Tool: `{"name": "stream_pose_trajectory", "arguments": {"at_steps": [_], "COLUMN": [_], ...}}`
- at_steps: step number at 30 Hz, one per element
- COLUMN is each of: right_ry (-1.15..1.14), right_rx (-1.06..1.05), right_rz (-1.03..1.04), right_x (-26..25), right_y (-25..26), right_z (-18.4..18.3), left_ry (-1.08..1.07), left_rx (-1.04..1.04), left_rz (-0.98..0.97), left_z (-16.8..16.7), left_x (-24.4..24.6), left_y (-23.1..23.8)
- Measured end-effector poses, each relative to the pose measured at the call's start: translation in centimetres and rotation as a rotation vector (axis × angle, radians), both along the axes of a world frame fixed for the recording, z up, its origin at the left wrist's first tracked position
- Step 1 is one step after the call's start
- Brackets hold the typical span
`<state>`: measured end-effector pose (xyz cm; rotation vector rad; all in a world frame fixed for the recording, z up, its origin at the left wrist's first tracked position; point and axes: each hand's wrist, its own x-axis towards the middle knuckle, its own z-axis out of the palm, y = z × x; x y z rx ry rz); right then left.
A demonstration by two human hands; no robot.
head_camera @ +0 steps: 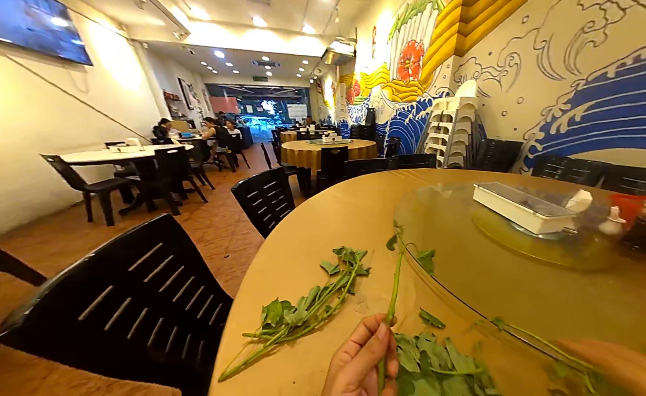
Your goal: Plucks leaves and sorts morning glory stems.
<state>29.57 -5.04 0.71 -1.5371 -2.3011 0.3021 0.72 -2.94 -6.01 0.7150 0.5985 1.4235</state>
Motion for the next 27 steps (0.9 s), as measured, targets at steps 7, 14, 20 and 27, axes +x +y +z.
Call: {"name": "stream_pose_trajectory", "arguments": {"at_steps": [7,14,20,27], "right_ry": [0.193,0.116,-0.218,-0.195], "right_rx": [-0.263,-0.393,-0.745,-0.637], "right_rz": [0.273,-0.182,-0.179,-0.281], "right_x": [-4.4,-0.7,0.2,3.9], "right_y": [0.9,4.0,2.2,-2.1], "right_z": [-4.1,-1.3,-4.7,-8.5], "left_ry": [-0.144,-0.034,-0.03,-0.292], "left_rx": [-0.098,-0.209,-0.234,-0.161], "left_rz": [0.064,0.047,-0.084,-0.199], "left_z": [-0.5,-1.6,-1.3,-1.0], "left_x": [-0.1,0.5,0.7,0.0], "left_y": [1.1,2.0,1.8,1.3]}}
